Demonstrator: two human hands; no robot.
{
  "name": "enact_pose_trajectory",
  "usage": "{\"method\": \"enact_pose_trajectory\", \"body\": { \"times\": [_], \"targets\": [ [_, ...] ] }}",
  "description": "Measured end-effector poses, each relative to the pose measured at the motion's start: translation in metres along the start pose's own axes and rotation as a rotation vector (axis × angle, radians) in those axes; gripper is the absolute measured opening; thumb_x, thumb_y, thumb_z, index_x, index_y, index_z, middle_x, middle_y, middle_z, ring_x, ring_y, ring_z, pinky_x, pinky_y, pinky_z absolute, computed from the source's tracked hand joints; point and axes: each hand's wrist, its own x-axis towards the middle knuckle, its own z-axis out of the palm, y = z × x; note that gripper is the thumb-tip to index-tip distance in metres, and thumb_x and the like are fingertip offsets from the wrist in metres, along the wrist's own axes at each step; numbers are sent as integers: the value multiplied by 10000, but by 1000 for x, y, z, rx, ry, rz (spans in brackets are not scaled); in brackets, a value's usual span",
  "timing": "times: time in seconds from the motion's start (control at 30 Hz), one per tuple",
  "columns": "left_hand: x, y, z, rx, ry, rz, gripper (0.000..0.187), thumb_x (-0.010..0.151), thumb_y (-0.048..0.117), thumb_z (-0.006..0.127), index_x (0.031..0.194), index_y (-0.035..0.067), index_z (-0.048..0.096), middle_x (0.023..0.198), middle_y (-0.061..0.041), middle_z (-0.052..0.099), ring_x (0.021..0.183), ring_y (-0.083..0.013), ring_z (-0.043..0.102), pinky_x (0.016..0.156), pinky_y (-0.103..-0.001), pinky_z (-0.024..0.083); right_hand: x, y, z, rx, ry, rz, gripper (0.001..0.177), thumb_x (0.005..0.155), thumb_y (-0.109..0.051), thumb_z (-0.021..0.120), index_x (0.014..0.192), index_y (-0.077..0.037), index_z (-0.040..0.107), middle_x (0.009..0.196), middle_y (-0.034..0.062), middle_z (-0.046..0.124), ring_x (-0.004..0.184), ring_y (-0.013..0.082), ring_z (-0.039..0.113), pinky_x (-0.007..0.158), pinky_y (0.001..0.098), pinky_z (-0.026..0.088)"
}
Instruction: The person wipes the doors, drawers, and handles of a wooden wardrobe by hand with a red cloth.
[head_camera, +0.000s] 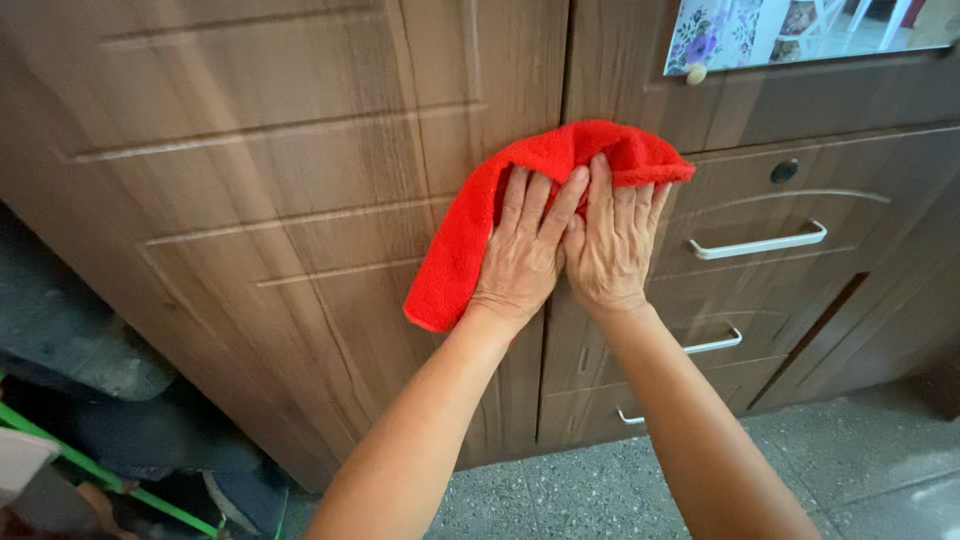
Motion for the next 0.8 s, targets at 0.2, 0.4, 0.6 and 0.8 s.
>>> {"method": "enact_pose_trajectory", "body": {
  "times": [0.2,0.4,0.6,0.8],
  "targets": [
    [-1,0,3,16,-88,-63,618,1043,197,600,1618,222,376,1622,-120,390,1556,-403,333,1183,-510,438,0,4,8,-25,39,4,633,1071,-314,485,1585,45,399,1624,249,393,1539,518,239,1271,674,76],
    [-10,20,-10,53,-93,-48,684,1034,259,619,1641,220,304,1661,-113,346,1554,-387,314,1217,-548,391,-11,3,-34,142,-43,-44,557,1102,-216,560,1597,-6,414,1599,261,430,1530,503,331,1310,645,105],
    [13,46,-9,111,-344,-10,667,1040,283,559,1646,243,284,1648,-52,368,1548,-335,321,1193,-612,335,-7,30,-43,26,-33,175,488,1069,-222,569,1501,-17,472,1493,256,489,1472,496,351,1278,655,102],
    [19,38,11,-106,-399,-80,634,1093,313,507,1660,233,235,1700,-91,271,1569,-319,213,1157,-667,246,-17,39,-8,253,197,235,469,1166,-203,534,1585,-30,417,1574,254,479,1508,477,396,1281,534,241]
  ]
}}
